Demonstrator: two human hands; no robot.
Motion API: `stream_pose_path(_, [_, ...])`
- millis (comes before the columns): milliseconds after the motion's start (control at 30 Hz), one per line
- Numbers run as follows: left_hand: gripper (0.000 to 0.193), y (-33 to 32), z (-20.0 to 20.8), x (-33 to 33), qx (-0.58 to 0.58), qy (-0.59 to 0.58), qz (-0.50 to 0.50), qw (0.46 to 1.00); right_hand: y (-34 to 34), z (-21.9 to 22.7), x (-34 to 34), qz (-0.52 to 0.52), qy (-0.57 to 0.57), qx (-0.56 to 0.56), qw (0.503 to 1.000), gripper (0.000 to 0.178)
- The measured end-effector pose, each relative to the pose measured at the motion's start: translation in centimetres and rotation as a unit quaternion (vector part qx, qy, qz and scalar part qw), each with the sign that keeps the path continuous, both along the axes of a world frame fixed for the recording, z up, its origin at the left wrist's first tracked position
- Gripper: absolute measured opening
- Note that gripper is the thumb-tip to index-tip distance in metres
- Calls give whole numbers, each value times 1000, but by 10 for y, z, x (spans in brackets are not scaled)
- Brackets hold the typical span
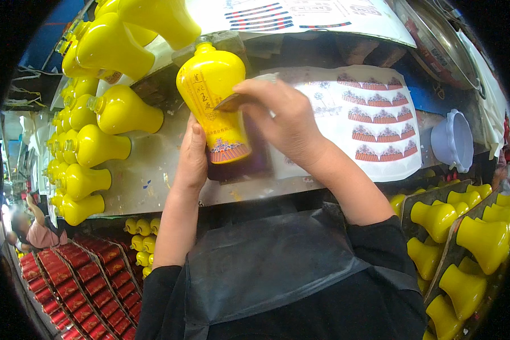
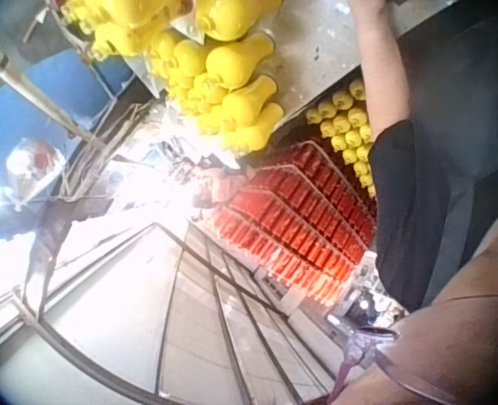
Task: The person applies a paper label to the neck of a yellow bottle, smooths it, then applies a second label to the body of the bottle and smooths it. The person handles the bottle and labels by hand.
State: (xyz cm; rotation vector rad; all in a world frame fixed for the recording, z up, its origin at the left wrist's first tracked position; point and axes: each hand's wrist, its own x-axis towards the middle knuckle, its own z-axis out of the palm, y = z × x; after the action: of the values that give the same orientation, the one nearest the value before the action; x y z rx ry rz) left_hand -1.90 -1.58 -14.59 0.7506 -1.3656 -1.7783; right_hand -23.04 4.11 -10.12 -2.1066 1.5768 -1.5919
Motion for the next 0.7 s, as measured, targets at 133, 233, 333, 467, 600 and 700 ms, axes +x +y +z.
stream_pose_path(133, [70,-2,6,0,-18,-40,-13,999,9,-9,-4,-14,-21,-55,998,26])
stream_pose_path(233, [67,1,12,2,42,-20,-13,999,25,-19,6,6,9,-8,1000,27])
stream_pose_path(333, [67,1,14,3,37,-5,-13,999,37,-20,14,42,-25,0,999,27])
stream_pose_path(467, [69,4,14,-3,33,10,19,999,37,-8,5,64,-193,165,965,15])
stream_pose_path(600, [76,4,12,-12,-111,11,58,992,16,-3,2,36,-247,364,897,48])
stream_pose_path(700, [82,2,12,-13,-179,-177,105,962,3,-12,12,45,-233,379,894,61])
